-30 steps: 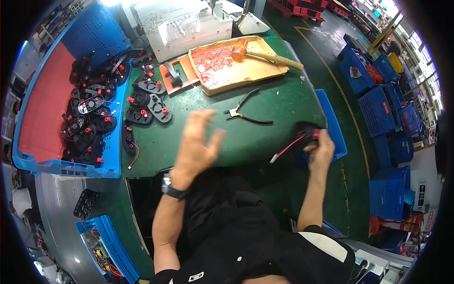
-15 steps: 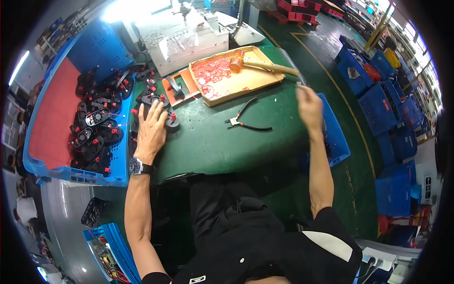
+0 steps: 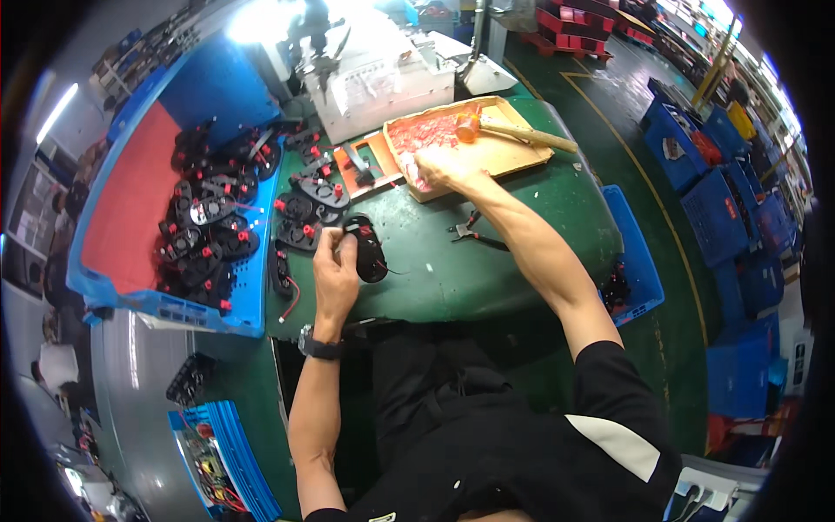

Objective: The person is assembling small electronic components at a workbench, connecting wires and using a power tool to secure parts.

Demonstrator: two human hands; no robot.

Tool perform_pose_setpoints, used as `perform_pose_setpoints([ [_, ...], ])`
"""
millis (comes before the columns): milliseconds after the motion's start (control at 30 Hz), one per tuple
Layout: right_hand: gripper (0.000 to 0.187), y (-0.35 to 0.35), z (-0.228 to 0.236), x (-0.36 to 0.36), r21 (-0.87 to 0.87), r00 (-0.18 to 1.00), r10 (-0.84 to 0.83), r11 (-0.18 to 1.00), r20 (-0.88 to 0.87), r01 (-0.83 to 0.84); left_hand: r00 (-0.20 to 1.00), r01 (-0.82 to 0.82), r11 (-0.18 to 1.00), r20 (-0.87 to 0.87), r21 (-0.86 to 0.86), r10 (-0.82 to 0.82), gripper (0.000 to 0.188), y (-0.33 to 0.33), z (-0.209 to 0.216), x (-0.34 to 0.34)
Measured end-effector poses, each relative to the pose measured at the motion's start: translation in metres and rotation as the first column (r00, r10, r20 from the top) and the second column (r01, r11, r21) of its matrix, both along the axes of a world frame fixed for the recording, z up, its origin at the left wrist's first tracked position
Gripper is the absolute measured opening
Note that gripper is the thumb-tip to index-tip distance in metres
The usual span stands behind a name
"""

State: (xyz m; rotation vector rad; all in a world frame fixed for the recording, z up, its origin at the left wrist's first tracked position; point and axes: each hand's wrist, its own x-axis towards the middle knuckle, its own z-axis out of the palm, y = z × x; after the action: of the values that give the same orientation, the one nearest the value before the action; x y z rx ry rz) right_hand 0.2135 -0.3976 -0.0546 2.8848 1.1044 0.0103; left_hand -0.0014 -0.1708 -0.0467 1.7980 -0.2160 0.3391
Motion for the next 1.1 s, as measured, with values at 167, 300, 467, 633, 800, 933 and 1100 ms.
perform_pose_setpoints([
  [167, 0.026, -0.005, 0.009, -0.016, 0.361, 0.95, -0.257, 0.881, -0.178, 0.306, 0.96, 0.048, 0.838, -0.207, -0.543, -0.188, 0.027, 0.003, -0.024, -0.002],
  [300, 0.024, -0.019, 0.021, -0.062, 0.79, 0.938, 0.008, 0.542, -0.348, 0.288, 0.912, 0.054, 0.832, -0.312, -0.553, -0.266, 0.028, 0.007, -0.028, -0.008],
  [467, 0.021, -0.029, -0.004, -0.142, 0.73, 0.622, 0.476, 0.065, -0.622, 0.681, 0.834, 0.115, 0.816, -0.391, -0.567, -0.389, 0.042, 0.007, -0.019, -0.012],
  [633, 0.021, -0.022, -0.006, -0.175, 0.64, 0.484, 0.541, 0.137, -0.688, 0.756, 0.789, 0.146, 0.82, -0.436, -0.553, -0.433, 0.034, -0.009, -0.013, -0.014],
  [800, 0.021, -0.014, 0.003, -0.182, 0.74, 0.623, 0.416, 0.231, -0.662, 0.632, 0.799, 0.183, 0.861, -0.439, -0.474, -0.411, 0.027, -0.02, -0.014, -0.014],
  [933, 0.017, 0.001, 0.013, -0.191, 0.792, 0.768, 0.259, 0.382, -0.586, 0.475, 0.795, 0.219, 0.866, -0.432, -0.45, -0.426, 0.028, -0.02, -0.012, -0.015],
  [1100, 0.013, 0.018, 0.006, -0.195, 0.859, 0.902, 0.253, 0.47, -0.349, 0.201, 0.812, 0.239, 0.865, -0.398, -0.44, -0.427, 0.031, -0.022, -0.018, -0.017],
])
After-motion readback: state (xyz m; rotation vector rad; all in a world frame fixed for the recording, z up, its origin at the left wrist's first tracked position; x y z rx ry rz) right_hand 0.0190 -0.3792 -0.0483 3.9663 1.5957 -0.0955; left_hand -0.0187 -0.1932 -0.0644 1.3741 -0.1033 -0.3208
